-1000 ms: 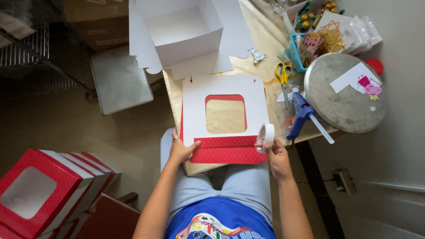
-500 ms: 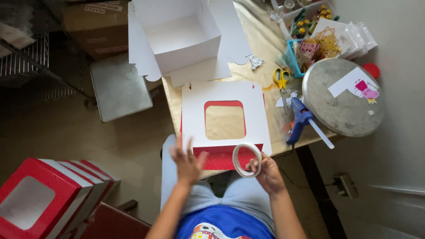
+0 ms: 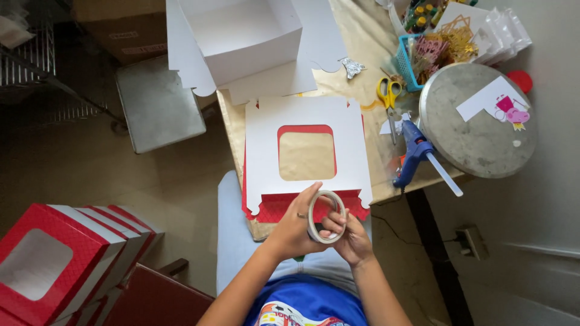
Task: The person sits at a work table and assembles red-and-white windowed bakery boxes, folding the red paper liner around the box lid and pressing it flat. They use tape to secure the folded edges, working on one box lid on their lap and adding it to a stack of finished boxes.
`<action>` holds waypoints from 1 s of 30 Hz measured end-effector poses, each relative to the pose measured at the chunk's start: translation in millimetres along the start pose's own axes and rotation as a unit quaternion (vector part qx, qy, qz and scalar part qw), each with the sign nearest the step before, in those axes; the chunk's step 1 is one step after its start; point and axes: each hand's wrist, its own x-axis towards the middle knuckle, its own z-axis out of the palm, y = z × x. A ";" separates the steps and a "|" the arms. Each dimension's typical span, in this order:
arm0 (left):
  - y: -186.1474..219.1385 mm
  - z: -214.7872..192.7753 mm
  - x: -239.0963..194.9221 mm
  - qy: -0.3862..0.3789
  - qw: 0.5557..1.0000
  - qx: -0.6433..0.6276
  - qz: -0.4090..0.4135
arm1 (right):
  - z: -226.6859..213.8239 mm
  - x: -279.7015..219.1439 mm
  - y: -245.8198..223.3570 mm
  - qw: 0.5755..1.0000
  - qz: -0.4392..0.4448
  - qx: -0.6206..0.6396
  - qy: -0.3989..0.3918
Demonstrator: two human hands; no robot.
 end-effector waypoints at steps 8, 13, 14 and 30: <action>-27.8 -0.1 -9.4 0.032 0.988 -0.107 -0.107 | 32.7 12.5 -10.0 0.933 -0.044 -0.356 -0.001; -43.7 -2.8 -17.4 -0.028 0.991 -0.084 -0.105 | 56.7 10.0 -14.8 0.706 -0.026 -0.708 -0.027; -39.3 -8.2 -13.4 -0.029 0.991 -0.083 -0.104 | 57.0 9.9 -18.2 0.706 -0.028 -0.708 -0.026; -12.2 -20.9 4.4 -0.092 0.974 -0.147 -0.146 | 80.3 7.4 -30.2 0.633 -0.051 -0.772 0.018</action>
